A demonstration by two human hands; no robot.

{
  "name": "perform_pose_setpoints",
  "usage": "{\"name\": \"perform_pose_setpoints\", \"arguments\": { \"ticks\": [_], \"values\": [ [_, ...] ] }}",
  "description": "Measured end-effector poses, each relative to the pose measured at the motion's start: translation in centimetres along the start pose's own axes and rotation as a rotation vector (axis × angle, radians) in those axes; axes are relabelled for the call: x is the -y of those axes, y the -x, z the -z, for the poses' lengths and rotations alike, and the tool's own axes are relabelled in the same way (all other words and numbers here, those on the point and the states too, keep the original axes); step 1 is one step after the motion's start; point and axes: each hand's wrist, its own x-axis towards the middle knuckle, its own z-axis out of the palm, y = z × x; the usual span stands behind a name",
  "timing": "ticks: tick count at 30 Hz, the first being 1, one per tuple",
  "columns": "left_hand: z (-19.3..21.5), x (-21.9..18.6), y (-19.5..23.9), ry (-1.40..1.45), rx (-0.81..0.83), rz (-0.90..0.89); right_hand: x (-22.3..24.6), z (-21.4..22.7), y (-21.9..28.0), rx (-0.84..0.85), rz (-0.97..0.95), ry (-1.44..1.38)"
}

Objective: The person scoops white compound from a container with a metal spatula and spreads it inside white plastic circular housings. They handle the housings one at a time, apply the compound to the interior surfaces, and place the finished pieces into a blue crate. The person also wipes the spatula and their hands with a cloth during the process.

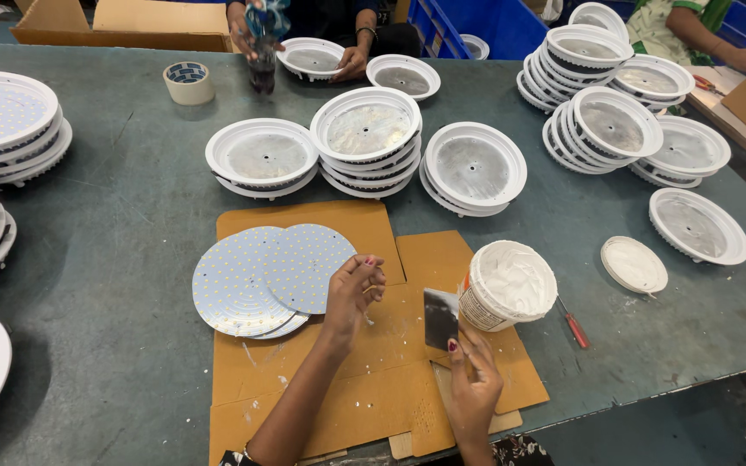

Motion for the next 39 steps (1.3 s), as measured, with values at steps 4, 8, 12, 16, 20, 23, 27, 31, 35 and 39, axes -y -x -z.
{"name": "perform_pose_setpoints", "arguments": {
  "ticks": [4,8,12,16,20,23,27,31,35,39],
  "values": [
    [0.3,0.2,0.0,0.037,0.016,-0.001,-1.3,0.0,0.1,0.002,0.024,0.018],
    [0.2,0.6,-0.2,0.0,0.004,0.017,-1.5,-0.1,0.0,0.042,0.051,0.056],
    [0.4,1.0,-0.2,0.003,0.003,0.02,-1.3,-0.2,0.0,0.037,-0.051,0.003],
    [0.5,1.0,-0.4,0.006,0.001,0.026,-1.3,-0.3,0.0,0.022,-0.077,-0.008],
    [0.3,1.0,-0.2,-0.008,0.01,0.026,-1.6,-0.2,0.1,0.024,-0.118,-0.03],
    [0.3,0.7,-0.1,-0.026,0.001,0.026,-2.1,-0.3,0.0,-0.002,-0.157,-0.116],
    [0.4,0.5,0.0,-0.025,-0.001,0.017,-2.9,-0.2,0.1,-0.037,-0.138,-0.133],
    [0.4,0.6,-0.2,-0.054,-0.001,0.043,-3.3,0.0,0.1,-0.039,-0.206,-0.179],
    [0.4,0.9,-0.3,-0.074,0.016,0.047,-3.3,0.1,0.1,-0.034,-0.195,-0.184],
    [0.6,1.0,-0.3,-0.084,0.012,0.051,-3.1,0.1,0.1,-0.04,-0.218,-0.159]
  ]
}}
